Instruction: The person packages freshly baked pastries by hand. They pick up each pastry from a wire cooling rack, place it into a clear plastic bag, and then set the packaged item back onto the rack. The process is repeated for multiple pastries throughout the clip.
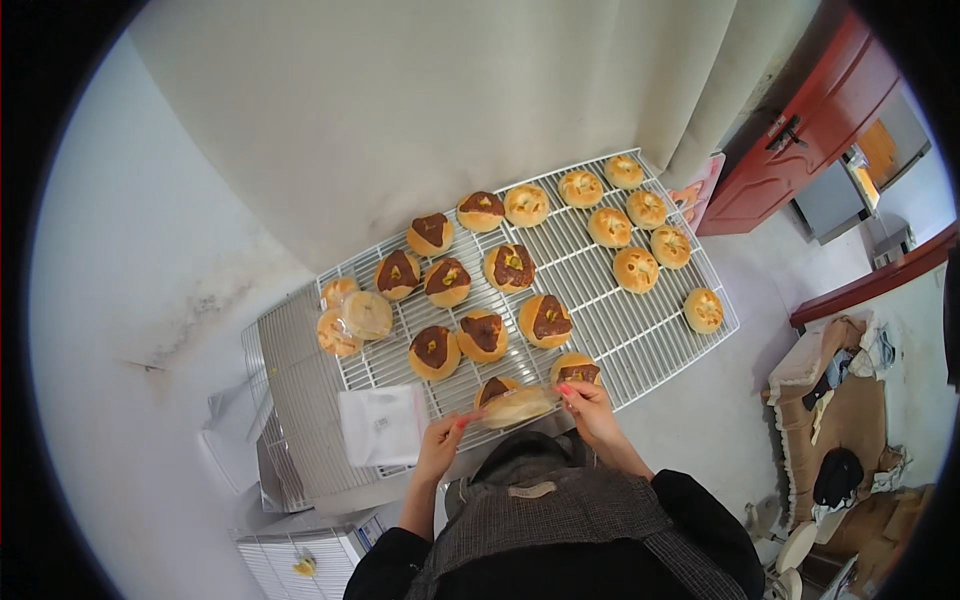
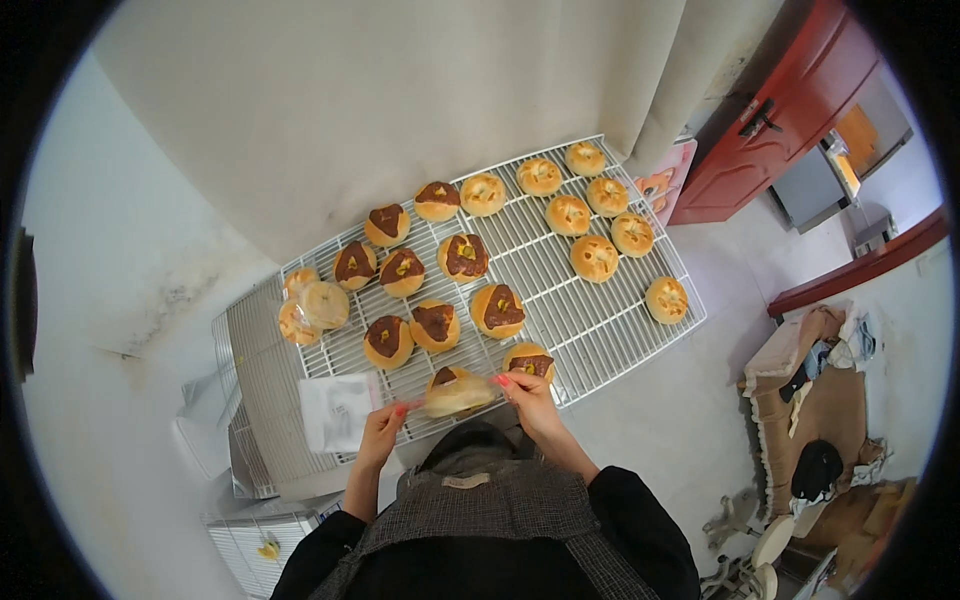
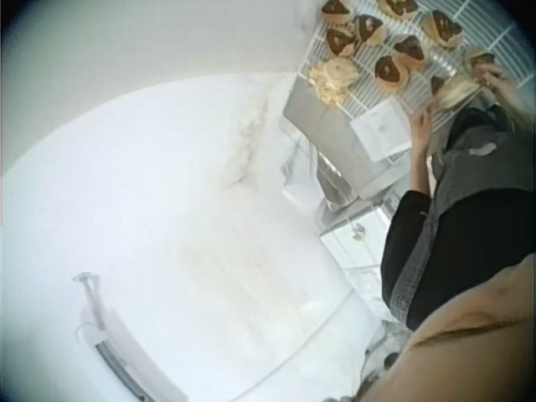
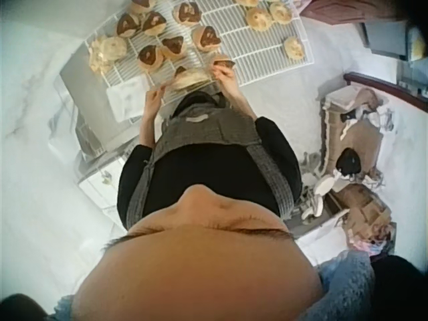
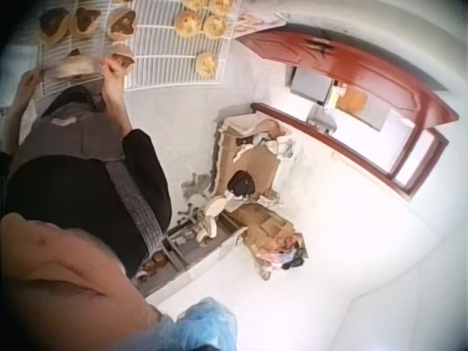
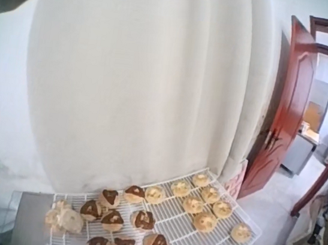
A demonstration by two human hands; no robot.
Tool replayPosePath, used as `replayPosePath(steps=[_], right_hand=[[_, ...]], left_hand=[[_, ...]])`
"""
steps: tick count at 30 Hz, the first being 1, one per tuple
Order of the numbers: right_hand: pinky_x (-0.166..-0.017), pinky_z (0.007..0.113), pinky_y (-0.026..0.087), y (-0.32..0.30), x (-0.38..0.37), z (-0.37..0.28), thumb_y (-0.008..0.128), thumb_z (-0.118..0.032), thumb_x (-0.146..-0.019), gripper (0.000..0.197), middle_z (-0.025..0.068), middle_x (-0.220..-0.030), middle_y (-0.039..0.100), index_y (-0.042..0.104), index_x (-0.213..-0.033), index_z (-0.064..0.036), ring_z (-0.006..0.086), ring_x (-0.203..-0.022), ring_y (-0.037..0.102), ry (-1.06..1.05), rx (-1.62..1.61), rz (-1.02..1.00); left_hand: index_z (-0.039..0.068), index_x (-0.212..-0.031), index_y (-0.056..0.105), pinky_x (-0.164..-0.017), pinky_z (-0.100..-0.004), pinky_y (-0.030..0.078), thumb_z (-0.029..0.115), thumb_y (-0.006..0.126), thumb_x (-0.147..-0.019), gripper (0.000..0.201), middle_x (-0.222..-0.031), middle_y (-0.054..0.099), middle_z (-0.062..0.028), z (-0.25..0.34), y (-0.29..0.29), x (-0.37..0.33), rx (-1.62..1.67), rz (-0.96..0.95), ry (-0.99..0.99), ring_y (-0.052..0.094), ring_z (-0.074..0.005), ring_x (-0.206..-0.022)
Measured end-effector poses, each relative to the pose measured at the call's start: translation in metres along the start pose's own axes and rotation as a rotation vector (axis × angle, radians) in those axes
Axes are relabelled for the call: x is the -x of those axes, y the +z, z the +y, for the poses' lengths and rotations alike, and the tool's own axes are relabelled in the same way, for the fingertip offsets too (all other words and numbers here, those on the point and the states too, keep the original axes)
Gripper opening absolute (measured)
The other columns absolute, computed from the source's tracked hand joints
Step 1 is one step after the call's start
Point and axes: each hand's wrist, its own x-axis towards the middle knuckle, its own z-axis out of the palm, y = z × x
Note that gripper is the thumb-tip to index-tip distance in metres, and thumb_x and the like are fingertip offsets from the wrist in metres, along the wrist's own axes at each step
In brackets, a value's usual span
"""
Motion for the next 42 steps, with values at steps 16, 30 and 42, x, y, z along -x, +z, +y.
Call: replayPosePath(steps=[16,30,42], right_hand=[[-0.071,0.026,0.05,0.009,-0.035,0.006,0.048,0.0,-0.087,0.016,0.0151,-0.083,0.062,0.039,-0.1,-0.0026,0.0159,-0.076,0.061,0.189,0.211,-0.217],[-0.065,0.037,0.048,0.002,-0.132,0.053,0.053,-0.007,-0.081,0.025,0.0159,-0.086,0.058,0.051,-0.106,-0.0053,0.0346,-0.078,0.058,-0.543,1.38,-0.026],[-0.097,0.043,0.032,-0.006,-0.385,-0.067,0.058,-0.033,-0.078,0.046,0.0129,-0.125,0.041,0.046,-0.119,-0.0166,0.0358,-0.115,0.037,-0.594,1.621,0.177]], left_hand=[[-0.005,-0.108,0.056,-0.07,-0.0278,0.051,0.013,0.045,-0.091,0.027,-0.091,0.063,-0.0132,-0.047,0.007,-0.025,0.48,0.281,-0.205,0.061,-0.0151,-0.083],[0.002,-0.078,0.051,-0.058,-0.0372,0.04,0.024,0.065,-0.078,0.027,-0.074,0.05,-0.0132,-0.069,0.011,-0.091,-0.512,0.438,0.14,0.047,-0.0264,-0.064],[-0.005,-0.124,0.036,-0.1,-0.0462,0.025,0.013,0.049,-0.088,0.042,-0.128,0.036,-0.0224,-0.076,-0.084,-0.06,-0.579,0.92,0.03,0.032,-0.0362,-0.122]])
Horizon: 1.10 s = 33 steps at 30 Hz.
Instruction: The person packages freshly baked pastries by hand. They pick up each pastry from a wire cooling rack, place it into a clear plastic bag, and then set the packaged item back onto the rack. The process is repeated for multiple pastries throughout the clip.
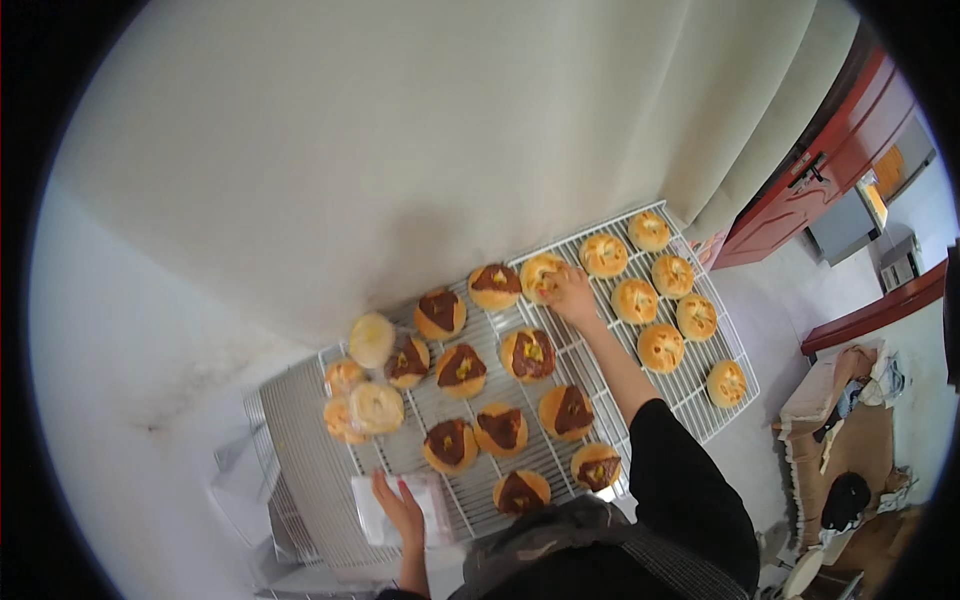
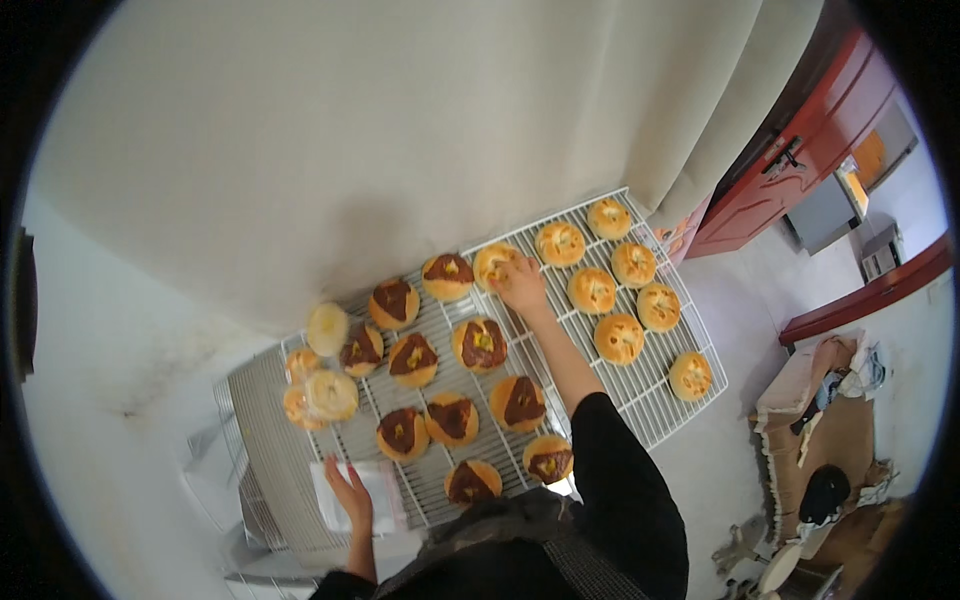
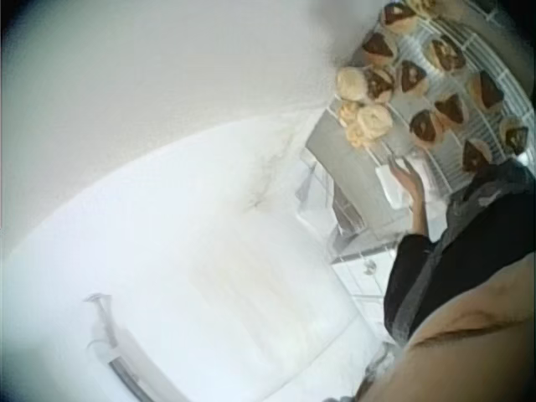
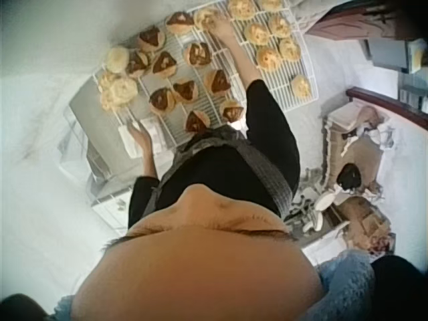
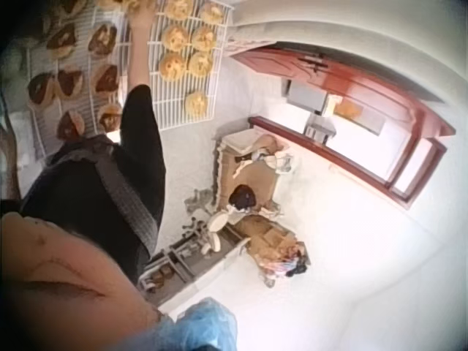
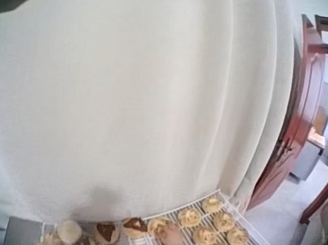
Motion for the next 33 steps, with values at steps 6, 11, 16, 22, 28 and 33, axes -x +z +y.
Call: replayPosePath(steps=[6,11,16,22,28,33], right_hand=[[-0.096,0.049,0.033,0.023,-0.009,0.009,0.053,-0.043,-0.08,0.044,0.0079,-0.132,0.035,0.049,-0.117,-0.0201,0.0358,-0.117,0.036,-0.007,0.058,-0.065],[-0.092,0.048,0.034,-0.021,0.049,0.024,0.051,-0.043,-0.082,0.036,0.0094,-0.12,0.045,0.059,-0.102,-0.0145,0.0341,-0.109,0.042,-0.208,0.236,-0.059],[-0.082,0.042,0.04,-0.052,-0.05,0.053,0.056,-0.04,-0.079,0.035,0.007,-0.102,0.056,0.063,-0.083,-0.0064,0.0318,-0.099,0.048,0.226,0.207,-0.11],[-0.089,0.04,0.039,-0.011,-0.042,0.115,0.055,-0.05,-0.076,0.045,0.0088,-0.122,0.046,0.055,-0.108,-0.0195,0.0321,-0.105,0.047,0.268,0.129,-0.065],[-0.088,0.046,0.039,-0.051,-0.071,0.178,0.058,-0.049,-0.074,0.049,0.0102,-0.128,0.042,0.054,-0.111,-0.0169,0.0322,-0.107,0.046,0.398,0.067,-0.423],[-0.084,0.047,0.039,-0.043,-0.099,0.255,0.068,-0.043,-0.065,0.071,0.0126,-0.125,0.042,0.042,-0.124,-0.015,0.0332,-0.104,0.048,0.536,0.232,0.172]], left_hand=[[0.006,-0.137,0.024,-0.104,-0.0534,0.004,0.037,0.043,-0.088,0.061,-0.143,0.015,-0.0178,-0.043,-0.011,0.088,-0.717,-0.58,-0.042,0.012,-0.0391,-0.131],[0.004,-0.138,0.02,-0.105,-0.0525,0.0,0.037,0.037,-0.09,0.061,-0.144,0.011,-0.0191,-0.072,0.0,0.1,-0.759,-0.506,0.167,0.007,-0.0389,-0.132],[0.003,-0.13,0.036,-0.104,-0.049,0.015,0.021,0.038,-0.091,0.044,-0.137,0.031,-0.0183,-0.06,-0.004,0.084,-0.69,-0.463,0.164,0.024,-0.0344,-0.129],[0.002,-0.113,0.052,-0.093,-0.053,0.033,0.004,0.045,-0.085,0.029,-0.119,0.048,-0.0231,-0.013,-0.047,0.045,-0.22,-0.346,-0.327,0.048,-0.0395,-0.105],[0.002,-0.112,0.053,-0.092,-0.0504,0.034,0.006,0.045,-0.086,0.027,-0.117,0.05,-0.0216,0.024,-0.042,0.026,-0.249,-0.449,-0.302,0.049,-0.0371,-0.104],[0.002,-0.111,0.054,-0.091,-0.0481,0.034,0.008,0.045,-0.086,0.027,-0.115,0.051,-0.0205,0.04,-0.023,0.011,-0.254,-0.531,-0.181,0.05,-0.0351,-0.104]])
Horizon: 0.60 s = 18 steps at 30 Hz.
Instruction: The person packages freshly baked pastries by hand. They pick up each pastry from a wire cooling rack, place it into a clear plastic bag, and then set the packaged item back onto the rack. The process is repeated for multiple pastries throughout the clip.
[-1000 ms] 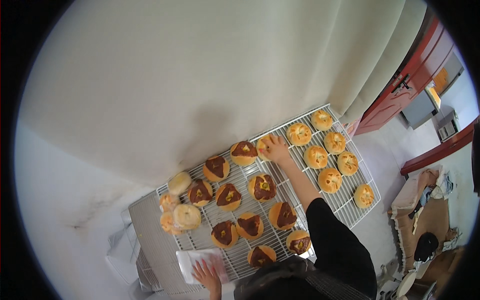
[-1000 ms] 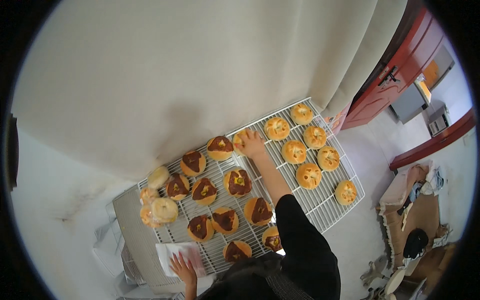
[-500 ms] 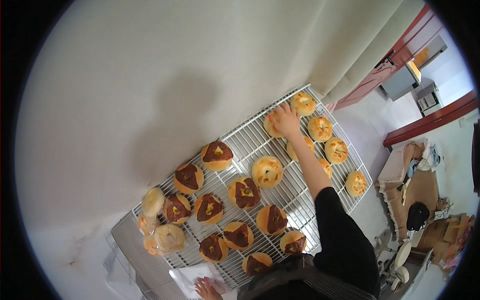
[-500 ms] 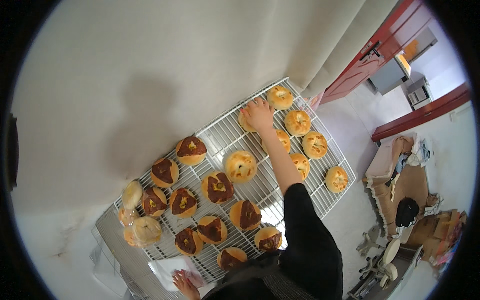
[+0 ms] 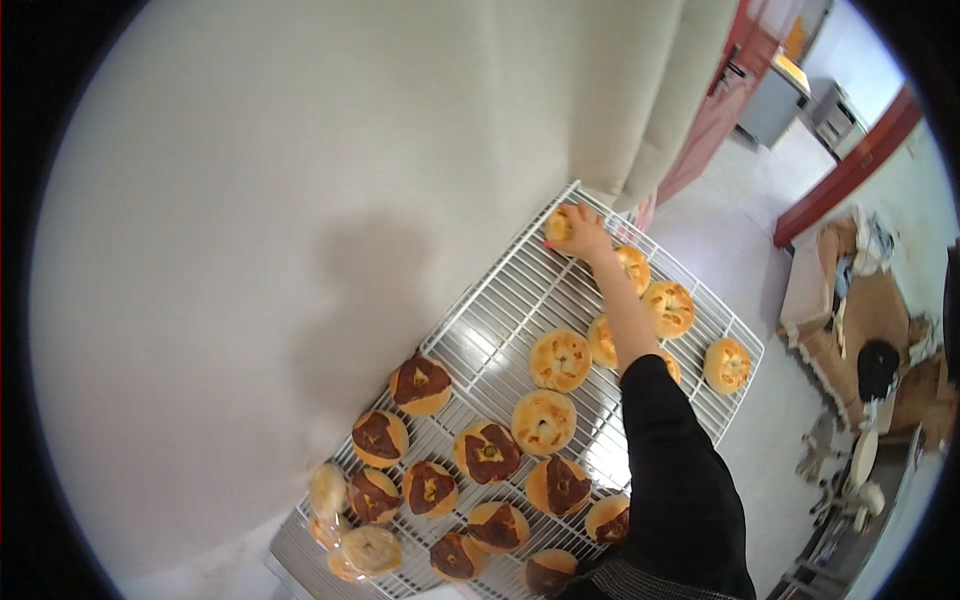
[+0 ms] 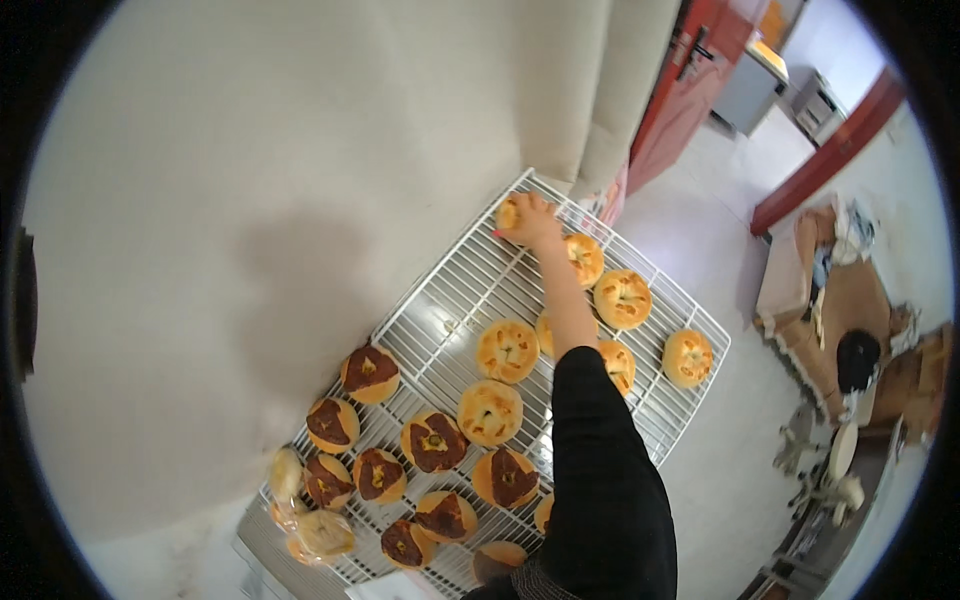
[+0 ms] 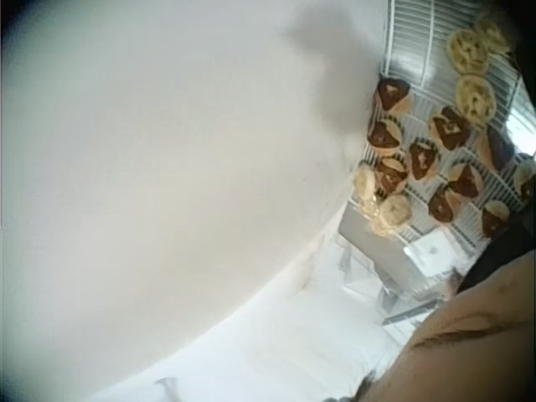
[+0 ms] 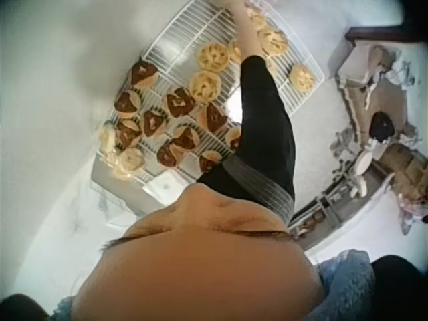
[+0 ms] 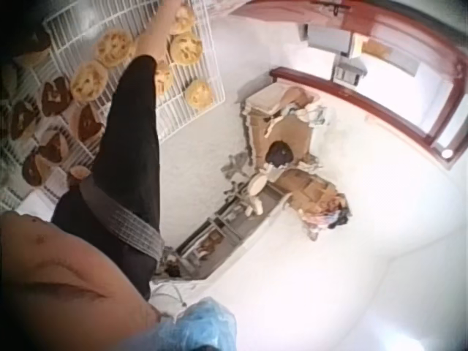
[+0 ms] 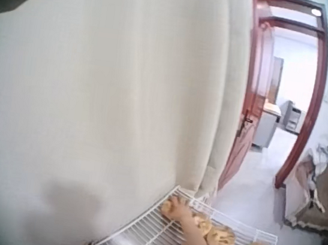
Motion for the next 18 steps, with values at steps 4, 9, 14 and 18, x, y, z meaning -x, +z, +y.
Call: replayPosePath(steps=[4,9,14,18], right_hand=[[-0.089,0.045,0.037,-0.031,0.058,-0.032,0.07,-0.041,-0.061,0.081,0.0123,-0.12,0.042,0.036,-0.129,-0.0134,0.0359,-0.101,0.048,0.021,0.156,-0.049],[-0.093,0.05,0.032,-0.063,0.083,0.018,0.06,-0.05,-0.071,0.072,0.0131,-0.12,0.044,0.037,-0.128,-0.0134,0.0327,-0.107,0.047,-0.114,0.224,-0.157],[-0.095,0.049,0.031,-0.073,0.098,0.083,0.041,-0.057,-0.082,0.058,0.0108,-0.12,0.049,0.046,-0.123,-0.0159,0.0314,-0.115,0.041,0.116,-0.035,-0.135],[-0.098,0.049,0.027,-0.064,0.156,0.098,0.037,-0.053,-0.085,0.054,0.0102,-0.116,0.053,0.045,-0.124,-0.0162,0.0315,-0.113,0.045,0.278,-0.057,-0.079]], left_hand=[[0.002,-0.11,0.055,-0.091,-0.0463,0.035,0.01,0.046,-0.087,0.026,-0.114,0.053,-0.0195,0.012,0.004,-0.001,-0.024,-0.069,0.004,0.05,-0.0336,-0.103],[0.002,-0.109,0.056,-0.09,-0.0441,0.036,0.012,0.046,-0.087,0.026,-0.112,0.054,-0.0184,0.024,0.002,-0.003,-0.016,-0.148,0.016,0.051,-0.0316,-0.103],[0.003,-0.108,0.057,-0.09,-0.0419,0.037,0.014,0.046,-0.088,0.026,-0.11,0.056,-0.0172,0.038,0.006,0.01,-0.005,-0.195,0.041,0.052,-0.0296,-0.103],[0.003,-0.107,0.058,-0.09,-0.0401,0.037,0.016,0.046,-0.088,0.026,-0.109,0.057,-0.0163,0.042,0.007,0.025,0.023,-0.278,0.036,0.052,-0.0281,-0.102]])
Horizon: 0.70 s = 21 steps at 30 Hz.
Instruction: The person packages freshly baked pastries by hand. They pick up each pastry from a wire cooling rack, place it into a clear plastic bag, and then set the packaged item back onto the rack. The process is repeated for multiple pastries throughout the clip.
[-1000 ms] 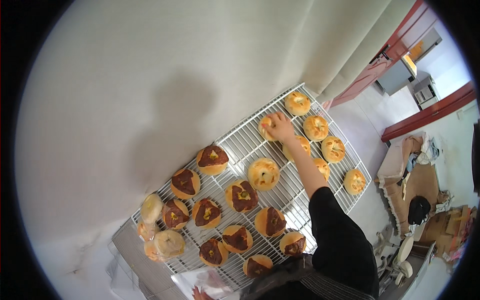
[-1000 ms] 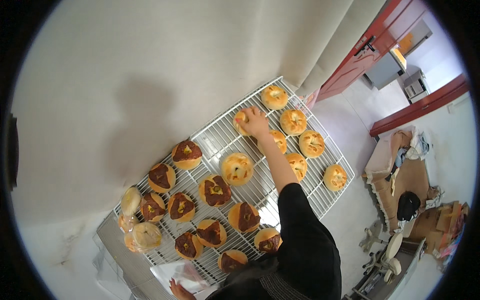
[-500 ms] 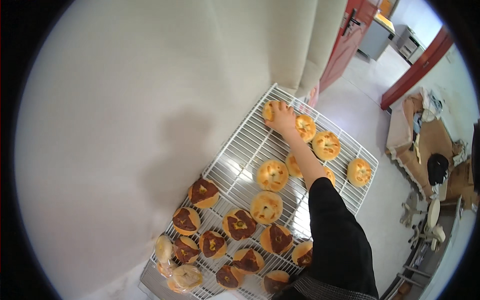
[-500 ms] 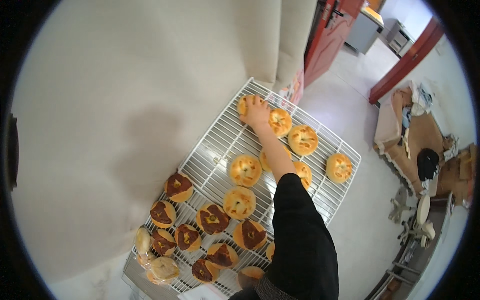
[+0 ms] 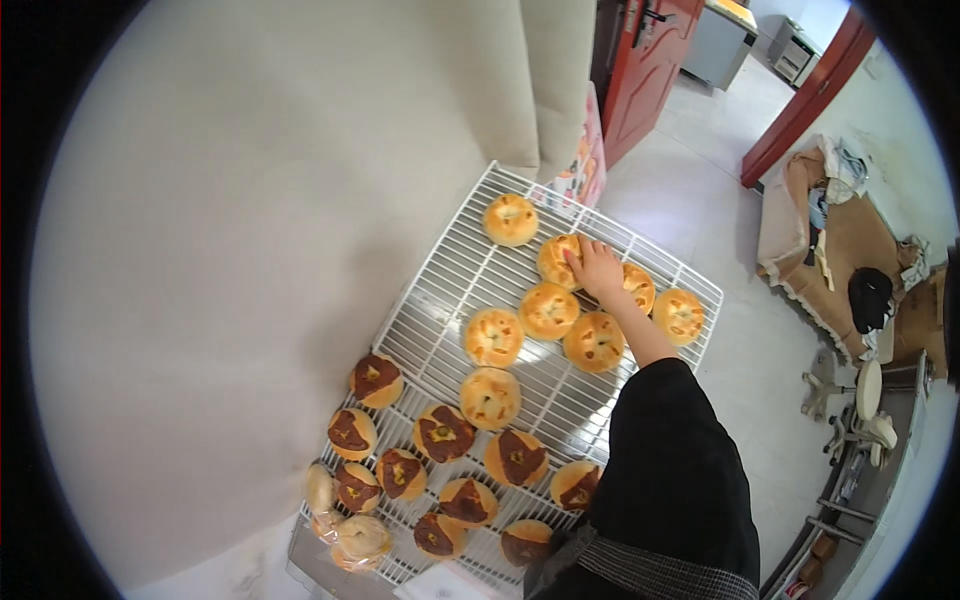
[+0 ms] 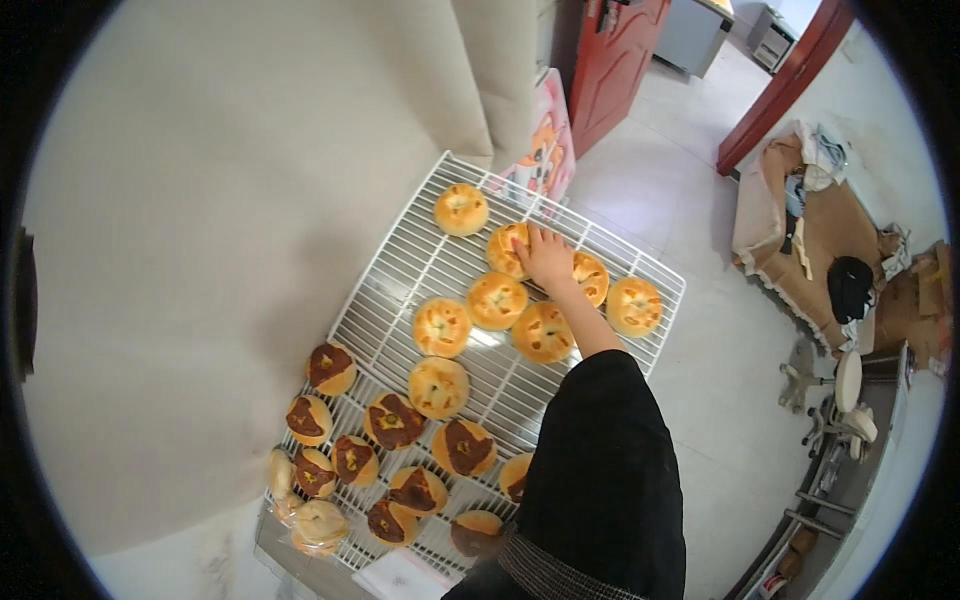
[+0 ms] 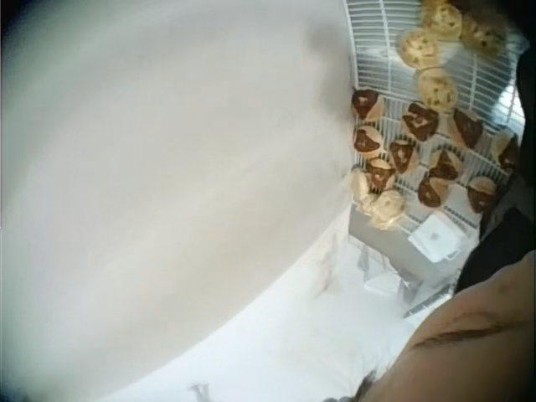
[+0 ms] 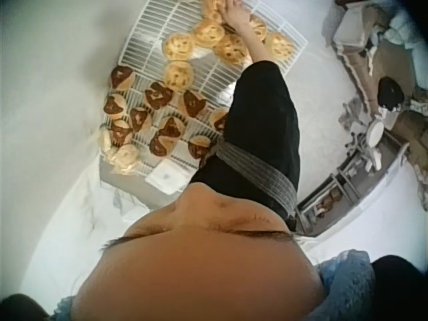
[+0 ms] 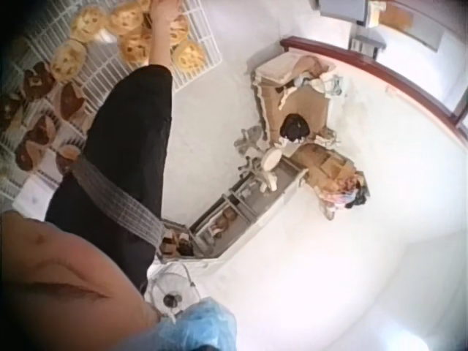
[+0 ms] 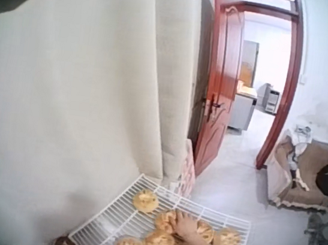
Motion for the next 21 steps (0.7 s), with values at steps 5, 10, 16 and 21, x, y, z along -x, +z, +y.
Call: replayPosePath(steps=[5,10,16,21], right_hand=[[-0.099,0.053,0.022,-0.056,0.06,0.084,0.043,-0.054,-0.082,0.055,0.0095,-0.12,0.051,0.045,-0.124,-0.0176,0.0316,-0.115,0.042,-0.081,0.197,0.158],[-0.097,0.055,0.024,-0.078,0.143,0.117,0.064,-0.049,-0.067,0.067,0.0059,-0.135,0.034,0.041,-0.127,-0.0313,0.0361,-0.123,0.028,-0.039,0.305,0.148],[-0.091,0.046,0.037,-0.093,0.162,0.142,0.077,-0.029,-0.055,0.086,0.0061,-0.139,0.025,0.035,-0.13,-0.0361,0.0369,-0.123,0.027,0.083,0.125,0.007],[-0.082,0.037,0.045,-0.118,0.153,0.11,0.072,-0.03,-0.065,0.065,0.0109,-0.119,0.047,0.045,-0.124,-0.0214,0.0233,-0.111,0.045,0.152,-0.175,-0.254]], left_hand=[[0.003,-0.106,0.059,-0.089,-0.0379,0.038,0.018,0.047,-0.088,0.026,-0.107,0.058,-0.0151,0.001,0.01,0.03,0.077,-0.07,-0.025,0.053,-0.0261,-0.102],[0.003,-0.105,0.06,-0.088,-0.0356,0.039,0.02,0.047,-0.089,0.027,-0.105,0.06,-0.0139,-0.005,0.018,0.066,0.226,-0.176,-0.005,0.053,-0.0241,-0.101],[-0.001,-0.09,0.064,-0.073,-0.0248,0.044,0.016,0.05,-0.088,0.022,-0.082,0.066,-0.0084,0.043,0.031,0.056,0.412,-0.309,0.198,0.059,-0.0112,-0.077],[-0.002,-0.078,0.062,-0.058,-0.0227,0.045,0.016,0.058,-0.082,0.019,-0.069,0.064,-0.0051,0.089,0.042,-0.006,0.648,-0.184,0.335,0.059,-0.0098,-0.062]])
